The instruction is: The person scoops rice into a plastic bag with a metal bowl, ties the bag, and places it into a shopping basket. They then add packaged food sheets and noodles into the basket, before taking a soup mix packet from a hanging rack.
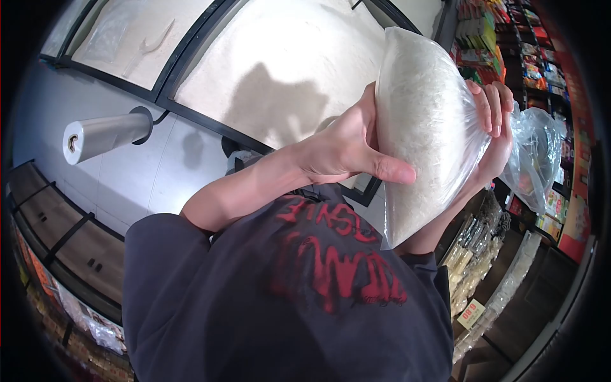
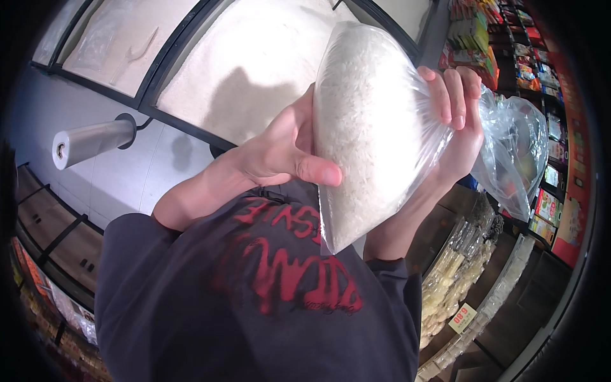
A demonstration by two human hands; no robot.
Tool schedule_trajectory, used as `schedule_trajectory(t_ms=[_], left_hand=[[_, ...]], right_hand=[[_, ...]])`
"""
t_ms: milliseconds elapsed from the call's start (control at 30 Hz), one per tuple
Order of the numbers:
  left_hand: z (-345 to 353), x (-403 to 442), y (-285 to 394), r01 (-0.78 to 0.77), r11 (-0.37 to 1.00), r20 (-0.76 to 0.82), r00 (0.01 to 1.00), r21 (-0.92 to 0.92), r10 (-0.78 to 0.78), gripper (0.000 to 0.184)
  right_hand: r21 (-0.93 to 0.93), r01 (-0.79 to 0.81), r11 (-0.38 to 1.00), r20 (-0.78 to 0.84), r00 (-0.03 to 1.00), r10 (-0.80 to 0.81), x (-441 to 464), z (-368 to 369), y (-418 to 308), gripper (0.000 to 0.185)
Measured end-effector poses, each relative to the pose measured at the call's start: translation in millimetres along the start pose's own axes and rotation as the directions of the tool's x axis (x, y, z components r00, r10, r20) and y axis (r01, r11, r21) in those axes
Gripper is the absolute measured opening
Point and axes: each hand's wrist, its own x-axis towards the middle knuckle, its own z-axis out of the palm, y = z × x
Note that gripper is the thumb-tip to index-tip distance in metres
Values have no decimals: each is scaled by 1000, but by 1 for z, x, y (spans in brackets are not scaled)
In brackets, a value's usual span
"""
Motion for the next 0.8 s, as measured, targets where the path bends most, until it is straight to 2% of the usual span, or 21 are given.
schedule_trajectory(t_ms=[67, 133, 267, 333, 467, 533, 567, 633, 800], left_hand=[[1, -1, -3, -16, 1000, -20, 1000, 9, 16, 119], [0, -3, -6, -20, 994, -65, 998, 111, 27, 114], [4, -3, -7, -56, 986, -74, 995, 155, 68, 114], [4, -3, -9, -83, 961, -86, 990, 264, 109, 115], [0, -2, -11, -133, 937, -62, 985, 322, 161, 115], [-3, 1, -11, -182, 903, -3, 980, 388, 199, 113], [-3, 2, -10, -181, 904, -4, 980, 388, 198, 113], [-2, 4, -8, -155, 934, -10, 986, 321, 167, 128], [-4, 5, -9, -136, 956, -42, 988, 260, 152, 124]], right_hand=[[1, -6, 1000, -18, 1000, 6, 0, -2, 0, 17], [64, -17, 998, 6, 1000, 17, 0, -3, 0, 26], [75, -48, 996, 23, 999, 46, 2, -7, -1, 25], [40, -12, 999, 28, 1000, 11, 3, -8, 2, 24], [4, -14, 1000, 57, 998, 14, 3, -6, 8, 24], [-150, 43, 988, -17, 999, -46, 2, 2, 12, 19], [-150, 43, 988, -18, 999, -46, 3, 2, 14, 19], [-220, 60, 974, -20, 998, -66, 3, 0, 15, 19], [-238, 45, 970, -24, 998, -53, 4, -4, 17, 21]])
